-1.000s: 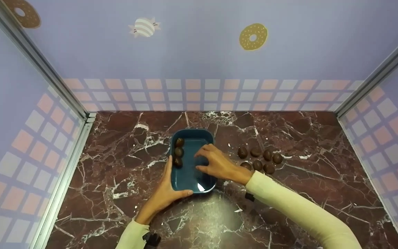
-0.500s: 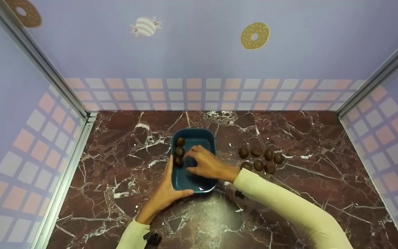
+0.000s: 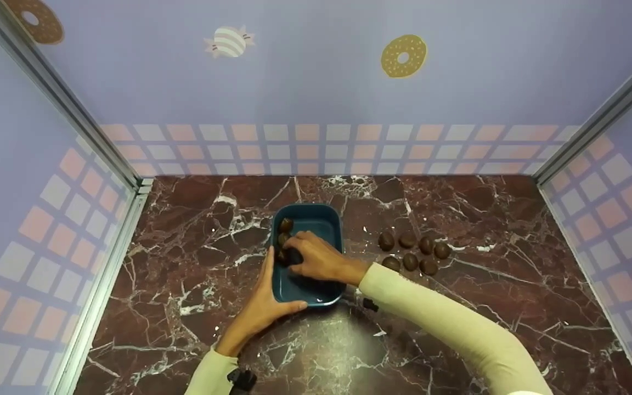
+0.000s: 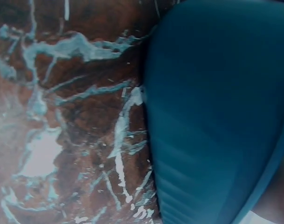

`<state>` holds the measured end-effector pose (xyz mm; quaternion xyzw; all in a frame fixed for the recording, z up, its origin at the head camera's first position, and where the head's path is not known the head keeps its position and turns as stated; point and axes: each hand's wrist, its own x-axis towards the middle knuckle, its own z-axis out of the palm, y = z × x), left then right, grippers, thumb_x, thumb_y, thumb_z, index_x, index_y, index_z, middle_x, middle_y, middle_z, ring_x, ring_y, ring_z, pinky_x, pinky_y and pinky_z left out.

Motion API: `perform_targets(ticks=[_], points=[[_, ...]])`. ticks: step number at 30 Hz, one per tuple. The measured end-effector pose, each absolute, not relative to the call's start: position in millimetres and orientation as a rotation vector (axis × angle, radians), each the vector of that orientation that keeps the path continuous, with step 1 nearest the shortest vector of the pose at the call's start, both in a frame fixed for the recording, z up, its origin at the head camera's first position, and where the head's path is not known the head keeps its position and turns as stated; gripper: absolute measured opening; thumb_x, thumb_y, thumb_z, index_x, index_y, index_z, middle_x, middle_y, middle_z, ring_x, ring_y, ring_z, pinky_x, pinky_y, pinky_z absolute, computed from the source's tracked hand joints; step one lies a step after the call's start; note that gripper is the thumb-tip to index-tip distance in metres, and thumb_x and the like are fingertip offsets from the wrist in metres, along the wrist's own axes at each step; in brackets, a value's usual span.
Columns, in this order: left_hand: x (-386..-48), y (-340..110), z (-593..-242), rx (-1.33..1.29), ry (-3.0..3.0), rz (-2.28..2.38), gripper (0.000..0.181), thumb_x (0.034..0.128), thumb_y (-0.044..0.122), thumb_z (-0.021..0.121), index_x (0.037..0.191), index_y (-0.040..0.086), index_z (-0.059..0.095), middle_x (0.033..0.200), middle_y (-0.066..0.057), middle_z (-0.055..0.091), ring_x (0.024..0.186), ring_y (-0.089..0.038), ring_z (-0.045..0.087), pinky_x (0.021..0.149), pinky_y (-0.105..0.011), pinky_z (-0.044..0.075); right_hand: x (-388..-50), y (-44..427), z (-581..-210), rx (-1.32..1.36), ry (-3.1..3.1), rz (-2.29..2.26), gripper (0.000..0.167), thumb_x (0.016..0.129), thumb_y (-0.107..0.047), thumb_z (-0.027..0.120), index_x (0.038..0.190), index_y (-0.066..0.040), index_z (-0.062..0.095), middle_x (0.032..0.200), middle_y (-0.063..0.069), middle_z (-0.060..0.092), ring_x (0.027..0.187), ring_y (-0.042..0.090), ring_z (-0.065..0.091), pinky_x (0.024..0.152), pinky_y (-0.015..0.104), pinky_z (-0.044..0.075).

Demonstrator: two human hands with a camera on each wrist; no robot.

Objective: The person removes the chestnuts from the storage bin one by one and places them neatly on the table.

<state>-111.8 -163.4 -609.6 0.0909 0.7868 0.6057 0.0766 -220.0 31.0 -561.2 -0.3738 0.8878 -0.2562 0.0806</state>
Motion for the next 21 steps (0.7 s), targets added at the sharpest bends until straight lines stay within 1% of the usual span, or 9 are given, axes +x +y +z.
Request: perform_targets(ticks=[3,7,13,17,21], points=[[-112,-163,-610,0.277,2.360,1.820,0.143,0.0836,0.025,0.099,0.178,0.015,-0.009,0.183,-0.018,-0.013,0.169,-0.041,-0.004,0.132,-0.069,0.009,-221,29,-559,-1.121,2.637,-0.749,0.050,0.092,-0.022,0.088,0.137,-0.005,0.073,0.133,0.016,0.070,0.123,0.032,0.064,0.108,0.048,0.055],[-113,-163,-612,0.289,2.366,1.825,0.144,0.0828,0.027,0.100,0.178,0.015,-0.008,0.183,-0.020,-0.012,0.169,-0.041,-0.003,0.132,-0.067,0.008,-224,26,-556,-1.126,2.615,-0.722,0.049,0.091,-0.020,0.089,0.135,-0.006,0.074,0.131,0.016,0.071,0.120,0.032,0.066,0.104,0.048,0.057],[-113,-163,-612,0.298,2.379,1.818,0.145,0.0825,0.030,0.100,0.178,0.014,-0.008,0.183,-0.020,-0.010,0.169,-0.041,-0.001,0.132,-0.067,0.009,-229,22,-553,-1.172,2.578,-0.720,0.040,0.089,-0.015,0.090,0.126,-0.008,0.076,0.118,0.012,0.074,0.110,0.029,0.068,0.095,0.047,0.057],[-113,-163,-611,0.282,2.381,1.816,0.145,0.0820,0.031,0.100,0.178,0.015,-0.007,0.183,-0.020,-0.011,0.169,-0.041,-0.002,0.132,-0.066,0.008,-231,19,-552,-1.175,2.546,-0.725,0.036,0.089,-0.011,0.089,0.122,-0.008,0.076,0.109,0.010,0.074,0.101,0.024,0.067,0.089,0.042,0.057],[-113,-163,-612,0.274,2.388,1.810,0.146,0.0807,0.032,0.101,0.178,0.014,-0.007,0.183,-0.021,-0.010,0.169,-0.041,-0.002,0.133,-0.065,0.007,-231,15,-550,-1.168,2.528,-0.702,0.033,0.089,-0.008,0.087,0.120,-0.007,0.075,0.105,0.009,0.076,0.095,0.023,0.069,0.084,0.040,0.058]])
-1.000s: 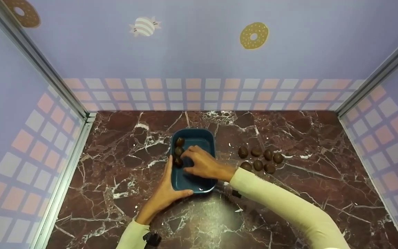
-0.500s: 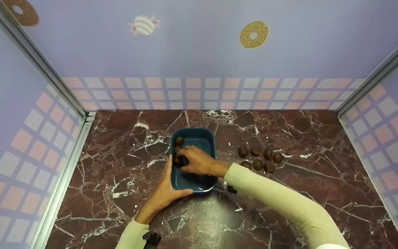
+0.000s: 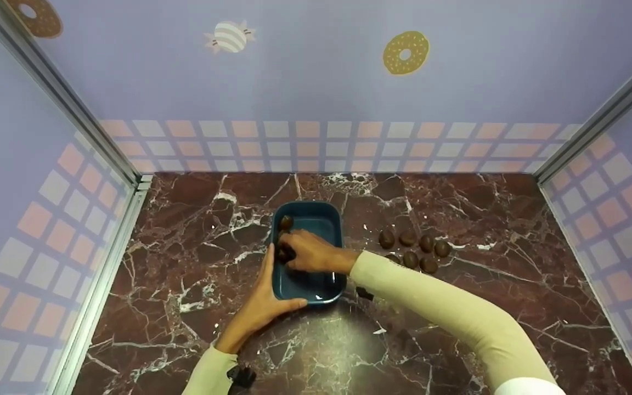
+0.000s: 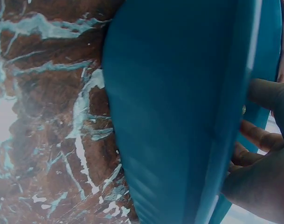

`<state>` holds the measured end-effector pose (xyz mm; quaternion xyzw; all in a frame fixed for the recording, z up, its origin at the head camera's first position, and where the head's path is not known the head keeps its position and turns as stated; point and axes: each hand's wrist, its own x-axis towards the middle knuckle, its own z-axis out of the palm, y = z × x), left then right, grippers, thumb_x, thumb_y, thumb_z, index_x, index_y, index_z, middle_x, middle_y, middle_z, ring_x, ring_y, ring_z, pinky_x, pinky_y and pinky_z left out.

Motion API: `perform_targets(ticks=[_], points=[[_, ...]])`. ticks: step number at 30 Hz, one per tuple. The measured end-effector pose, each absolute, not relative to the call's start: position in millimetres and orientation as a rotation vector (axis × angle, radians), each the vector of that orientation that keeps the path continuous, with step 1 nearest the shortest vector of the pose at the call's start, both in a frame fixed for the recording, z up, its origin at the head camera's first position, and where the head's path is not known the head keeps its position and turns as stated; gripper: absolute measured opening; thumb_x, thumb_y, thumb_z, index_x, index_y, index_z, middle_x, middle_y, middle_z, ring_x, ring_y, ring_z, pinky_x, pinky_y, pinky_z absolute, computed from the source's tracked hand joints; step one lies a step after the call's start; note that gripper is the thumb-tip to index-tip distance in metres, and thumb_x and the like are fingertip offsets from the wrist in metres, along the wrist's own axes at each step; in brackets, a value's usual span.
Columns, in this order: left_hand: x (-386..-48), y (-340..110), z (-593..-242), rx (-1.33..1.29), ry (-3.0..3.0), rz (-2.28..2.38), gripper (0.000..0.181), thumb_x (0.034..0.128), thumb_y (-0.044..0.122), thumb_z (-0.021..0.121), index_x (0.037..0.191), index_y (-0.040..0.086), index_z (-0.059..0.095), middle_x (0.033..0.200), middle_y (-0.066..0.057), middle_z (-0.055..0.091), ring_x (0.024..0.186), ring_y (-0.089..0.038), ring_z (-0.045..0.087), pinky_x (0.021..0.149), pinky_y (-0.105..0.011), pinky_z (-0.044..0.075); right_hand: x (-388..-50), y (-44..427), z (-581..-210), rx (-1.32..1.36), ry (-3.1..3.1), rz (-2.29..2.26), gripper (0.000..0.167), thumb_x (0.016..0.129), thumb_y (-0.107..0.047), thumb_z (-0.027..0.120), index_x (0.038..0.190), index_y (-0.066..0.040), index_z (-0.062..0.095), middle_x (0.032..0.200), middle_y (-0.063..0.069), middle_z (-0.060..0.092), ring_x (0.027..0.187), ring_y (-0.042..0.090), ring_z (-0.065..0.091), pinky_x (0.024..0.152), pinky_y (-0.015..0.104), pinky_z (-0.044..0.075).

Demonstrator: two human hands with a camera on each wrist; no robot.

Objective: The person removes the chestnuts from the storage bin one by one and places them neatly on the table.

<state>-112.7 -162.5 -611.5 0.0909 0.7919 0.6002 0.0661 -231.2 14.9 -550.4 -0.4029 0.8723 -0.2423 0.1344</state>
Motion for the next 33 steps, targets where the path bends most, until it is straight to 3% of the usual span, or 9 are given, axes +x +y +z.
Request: perform_targets(ticks=[15,22,29,33], points=[[-115,-160,-611,0.296,2.371,1.832,0.146,0.0810,0.030,0.101,0.178,0.013,-0.007,0.183,-0.021,-0.010,0.169,-0.040,-0.002,0.133,-0.064,0.009,-230,13,-551,-1.220,2.593,-0.485,0.031,0.092,-0.014,0.085,0.121,-0.006,0.075,0.117,0.008,0.075,0.102,0.028,0.074,0.087,0.045,0.062],[-116,-159,-612,0.324,2.316,1.903,0.147,0.0806,0.024,0.101,0.177,0.011,-0.009,0.183,-0.019,-0.011,0.169,-0.038,0.000,0.133,-0.060,0.010,-226,26,-542,-1.173,2.564,-0.626,0.030,0.089,-0.011,0.084,0.116,-0.011,0.072,0.105,0.005,0.072,0.090,0.022,0.067,0.079,0.039,0.058],[-117,-161,-612,0.348,2.274,1.940,0.147,0.0816,0.023,0.100,0.177,0.012,-0.011,0.183,-0.017,-0.015,0.169,-0.039,-0.002,0.133,-0.061,0.010,-217,52,-534,-1.156,2.538,-0.837,0.049,0.090,-0.012,0.082,0.136,-0.006,0.069,0.127,0.011,0.073,0.114,0.027,0.067,0.102,0.045,0.057],[-114,-164,-613,0.312,2.318,1.885,0.146,0.0819,0.025,0.100,0.177,0.013,-0.010,0.183,-0.019,-0.014,0.169,-0.041,-0.004,0.131,-0.067,0.010,-209,68,-527,-1.217,2.507,-0.918,0.047,0.092,-0.010,0.081,0.137,-0.002,0.071,0.125,0.014,0.073,0.116,0.029,0.067,0.105,0.046,0.056]])
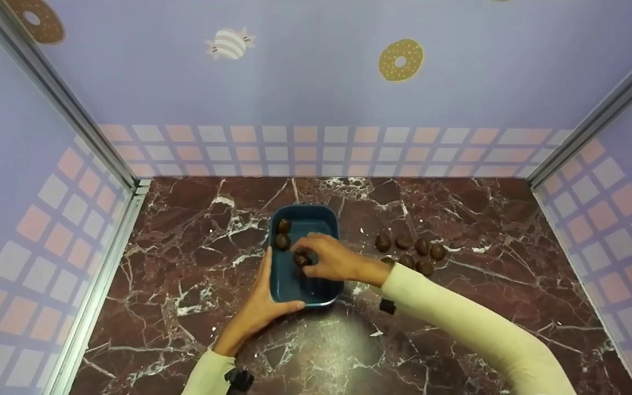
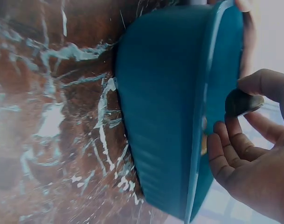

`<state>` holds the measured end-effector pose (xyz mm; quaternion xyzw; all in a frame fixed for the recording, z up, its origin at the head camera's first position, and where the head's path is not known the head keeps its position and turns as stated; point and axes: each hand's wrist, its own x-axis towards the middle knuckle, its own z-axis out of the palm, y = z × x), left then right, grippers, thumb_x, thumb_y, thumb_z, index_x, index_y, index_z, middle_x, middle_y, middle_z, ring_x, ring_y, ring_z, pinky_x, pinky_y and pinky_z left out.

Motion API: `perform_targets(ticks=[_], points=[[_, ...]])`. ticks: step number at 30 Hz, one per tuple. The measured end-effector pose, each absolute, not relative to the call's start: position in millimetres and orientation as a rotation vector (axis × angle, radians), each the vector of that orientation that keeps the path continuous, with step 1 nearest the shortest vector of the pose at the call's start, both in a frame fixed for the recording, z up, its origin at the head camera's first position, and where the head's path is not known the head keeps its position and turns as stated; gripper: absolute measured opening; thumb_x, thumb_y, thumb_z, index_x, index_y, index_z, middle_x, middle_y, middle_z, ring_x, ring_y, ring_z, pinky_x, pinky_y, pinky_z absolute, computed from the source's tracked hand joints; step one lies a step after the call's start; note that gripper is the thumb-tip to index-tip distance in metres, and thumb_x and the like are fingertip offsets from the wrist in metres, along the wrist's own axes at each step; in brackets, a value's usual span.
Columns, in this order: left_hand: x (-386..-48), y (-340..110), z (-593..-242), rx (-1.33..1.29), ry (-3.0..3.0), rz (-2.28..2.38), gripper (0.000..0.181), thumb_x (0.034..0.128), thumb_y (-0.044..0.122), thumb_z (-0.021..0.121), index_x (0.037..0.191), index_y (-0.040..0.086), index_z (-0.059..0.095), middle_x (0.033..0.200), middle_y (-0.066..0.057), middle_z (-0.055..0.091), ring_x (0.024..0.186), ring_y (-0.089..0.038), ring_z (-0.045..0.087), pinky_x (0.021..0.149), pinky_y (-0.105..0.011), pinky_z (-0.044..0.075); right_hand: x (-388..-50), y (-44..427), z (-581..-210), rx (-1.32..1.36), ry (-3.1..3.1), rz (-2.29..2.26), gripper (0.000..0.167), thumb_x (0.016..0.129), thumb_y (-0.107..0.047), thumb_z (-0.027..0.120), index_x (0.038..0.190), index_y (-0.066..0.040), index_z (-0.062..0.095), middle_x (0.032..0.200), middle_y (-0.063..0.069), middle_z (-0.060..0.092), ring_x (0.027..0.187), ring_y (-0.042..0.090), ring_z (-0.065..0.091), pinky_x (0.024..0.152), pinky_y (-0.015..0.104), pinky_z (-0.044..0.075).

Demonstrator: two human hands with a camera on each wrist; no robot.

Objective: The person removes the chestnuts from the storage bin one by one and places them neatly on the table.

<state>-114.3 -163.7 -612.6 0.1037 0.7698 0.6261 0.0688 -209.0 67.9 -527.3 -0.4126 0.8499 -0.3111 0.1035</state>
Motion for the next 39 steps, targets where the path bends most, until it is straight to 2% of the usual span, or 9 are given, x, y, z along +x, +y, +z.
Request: perform_targets(ticks=[6,10,14,20,26,31,35,39], points=[[-113,-164,-612,0.281,2.349,1.842,0.146,0.0812,0.031,0.100,0.178,0.016,-0.008,0.183,-0.020,-0.012,0.168,-0.044,-0.005,0.130,-0.073,0.009,-198,97,-523,-1.196,2.514,-1.050,0.042,0.089,-0.005,0.084,0.130,-0.001,0.073,0.121,0.012,0.074,0.113,0.028,0.069,0.104,0.050,0.058],[-113,-164,-610,0.259,2.364,1.816,0.148,0.0792,0.034,0.102,0.178,0.019,-0.007,0.184,-0.019,-0.011,0.168,-0.042,-0.004,0.130,-0.071,0.008,-190,116,-525,-1.110,2.529,-1.138,0.044,0.088,-0.004,0.087,0.130,0.000,0.073,0.122,0.014,0.075,0.111,0.031,0.071,0.098,0.054,0.061],[-113,-164,-610,0.250,2.359,1.825,0.149,0.0777,0.032,0.103,0.178,0.020,-0.007,0.184,-0.018,-0.010,0.168,-0.040,-0.002,0.131,-0.068,0.008,-184,135,-529,-0.989,2.519,-1.228,0.045,0.089,-0.003,0.088,0.131,0.000,0.072,0.120,0.012,0.075,0.107,0.030,0.072,0.093,0.050,0.063],[-112,-163,-611,0.245,2.361,1.825,0.150,0.0773,0.031,0.103,0.178,0.019,-0.007,0.184,-0.018,-0.012,0.168,-0.042,-0.003,0.130,-0.071,0.006,-173,163,-536,-0.825,2.524,-1.348,0.044,0.089,-0.005,0.089,0.129,-0.004,0.073,0.116,0.009,0.077,0.104,0.030,0.072,0.090,0.049,0.064],[-112,-163,-611,0.245,2.362,1.829,0.150,0.0769,0.031,0.103,0.178,0.018,-0.006,0.184,-0.018,-0.012,0.168,-0.041,-0.003,0.131,-0.069,0.005,-163,194,-539,-0.641,2.533,-1.477,0.042,0.087,-0.004,0.091,0.126,-0.005,0.073,0.115,0.011,0.077,0.104,0.036,0.074,0.093,0.055,0.063],[-112,-163,-611,0.228,2.371,1.807,0.149,0.0778,0.033,0.103,0.178,0.020,-0.007,0.184,-0.017,-0.012,0.169,-0.041,-0.004,0.131,-0.070,0.005,-156,216,-541,-0.513,2.607,-1.497,0.045,0.085,-0.004,0.092,0.126,-0.007,0.073,0.121,0.012,0.077,0.108,0.033,0.074,0.100,0.058,0.060],[-111,-162,-610,0.217,2.373,1.799,0.147,0.0795,0.034,0.102,0.179,0.022,-0.007,0.184,-0.017,-0.011,0.168,-0.043,-0.005,0.130,-0.072,0.007,-152,236,-546,-0.429,2.632,-1.522,0.045,0.086,-0.004,0.092,0.126,-0.004,0.073,0.120,0.014,0.077,0.105,0.032,0.075,0.097,0.053,0.062],[-111,-162,-610,0.215,2.386,1.789,0.147,0.0795,0.030,0.102,0.179,0.020,-0.006,0.184,-0.018,-0.011,0.168,-0.044,-0.005,0.130,-0.073,0.006,-149,253,-553,-0.356,2.614,-1.594,0.043,0.086,-0.003,0.092,0.123,-0.001,0.072,0.117,0.018,0.076,0.100,0.033,0.075,0.089,0.040,0.064]])
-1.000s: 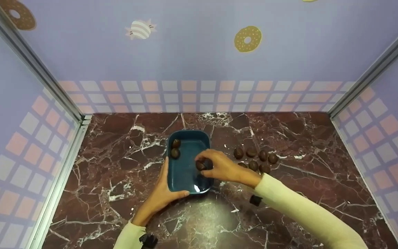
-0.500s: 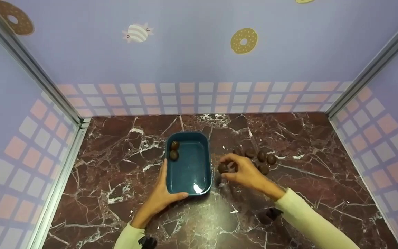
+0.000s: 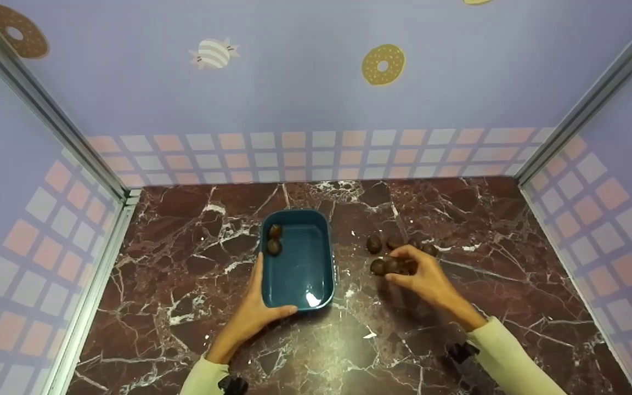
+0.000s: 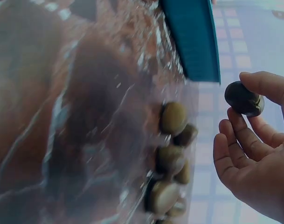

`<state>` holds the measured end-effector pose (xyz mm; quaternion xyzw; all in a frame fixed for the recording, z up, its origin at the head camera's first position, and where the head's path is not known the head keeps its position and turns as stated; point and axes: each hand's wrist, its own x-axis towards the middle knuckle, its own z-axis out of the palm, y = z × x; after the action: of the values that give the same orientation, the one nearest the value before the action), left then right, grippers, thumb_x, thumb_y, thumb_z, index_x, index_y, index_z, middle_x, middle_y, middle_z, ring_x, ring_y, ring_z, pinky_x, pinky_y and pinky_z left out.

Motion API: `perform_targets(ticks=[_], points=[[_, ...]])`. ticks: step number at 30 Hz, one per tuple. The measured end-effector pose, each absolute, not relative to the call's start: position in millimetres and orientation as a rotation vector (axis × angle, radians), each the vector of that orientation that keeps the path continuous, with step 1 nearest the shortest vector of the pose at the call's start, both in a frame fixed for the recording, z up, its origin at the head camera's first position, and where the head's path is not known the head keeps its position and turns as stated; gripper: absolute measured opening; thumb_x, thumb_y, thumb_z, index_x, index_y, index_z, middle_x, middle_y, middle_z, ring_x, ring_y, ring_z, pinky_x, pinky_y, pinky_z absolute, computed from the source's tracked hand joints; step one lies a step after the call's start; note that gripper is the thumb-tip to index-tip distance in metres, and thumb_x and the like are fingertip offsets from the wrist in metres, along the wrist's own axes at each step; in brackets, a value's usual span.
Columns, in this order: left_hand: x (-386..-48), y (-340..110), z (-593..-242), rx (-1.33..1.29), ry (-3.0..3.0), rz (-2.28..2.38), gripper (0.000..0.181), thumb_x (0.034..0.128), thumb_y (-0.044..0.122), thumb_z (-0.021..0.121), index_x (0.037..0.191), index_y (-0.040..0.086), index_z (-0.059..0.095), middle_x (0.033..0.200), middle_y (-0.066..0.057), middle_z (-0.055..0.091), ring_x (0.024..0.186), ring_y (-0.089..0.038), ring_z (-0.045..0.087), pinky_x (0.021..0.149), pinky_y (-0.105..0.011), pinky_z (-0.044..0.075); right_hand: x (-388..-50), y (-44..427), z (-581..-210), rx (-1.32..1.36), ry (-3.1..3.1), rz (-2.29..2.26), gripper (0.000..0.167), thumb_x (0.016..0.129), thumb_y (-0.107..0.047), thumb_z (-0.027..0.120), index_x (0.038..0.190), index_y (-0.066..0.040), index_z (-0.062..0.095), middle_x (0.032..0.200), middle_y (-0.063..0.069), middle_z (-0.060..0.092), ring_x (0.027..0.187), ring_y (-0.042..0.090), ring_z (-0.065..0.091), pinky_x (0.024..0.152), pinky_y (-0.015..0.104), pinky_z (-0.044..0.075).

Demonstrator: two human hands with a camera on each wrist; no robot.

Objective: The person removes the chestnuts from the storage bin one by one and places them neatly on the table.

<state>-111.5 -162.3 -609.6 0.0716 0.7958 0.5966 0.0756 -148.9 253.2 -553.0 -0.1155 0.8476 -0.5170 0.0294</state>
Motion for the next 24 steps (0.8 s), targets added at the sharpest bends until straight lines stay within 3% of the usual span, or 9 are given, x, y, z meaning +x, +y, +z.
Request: perform_targets(ticks=[4,13,24], points=[[-111,-162,-610,0.213,2.379,1.795,0.147,0.0786,0.029,0.102,0.179,0.019,-0.006,0.184,-0.017,-0.011,0.168,-0.043,-0.004,0.130,-0.071,0.005,-146,268,-560,-0.284,2.589,-1.658,0.042,0.086,0.000,0.092,0.122,0.001,0.071,0.118,0.021,0.075,0.100,0.033,0.075,0.086,0.030,0.063],[-111,-163,-610,0.236,2.379,1.806,0.149,0.0770,0.033,0.103,0.179,0.020,-0.006,0.184,-0.017,-0.011,0.168,-0.042,-0.003,0.131,-0.070,0.006,-142,301,-574,-0.101,2.700,-1.668,0.040,0.085,0.002,0.092,0.120,0.002,0.073,0.112,0.020,0.075,0.096,0.029,0.075,0.077,0.025,0.062],[-111,-163,-609,0.236,2.374,1.794,0.148,0.0790,0.032,0.102,0.179,0.022,-0.007,0.184,-0.017,-0.012,0.168,-0.043,-0.005,0.130,-0.072,0.007,-142,331,-586,0.017,2.794,-1.577,0.042,0.088,0.001,0.091,0.125,0.005,0.072,0.118,0.024,0.076,0.103,0.030,0.074,0.084,0.021,0.057]])
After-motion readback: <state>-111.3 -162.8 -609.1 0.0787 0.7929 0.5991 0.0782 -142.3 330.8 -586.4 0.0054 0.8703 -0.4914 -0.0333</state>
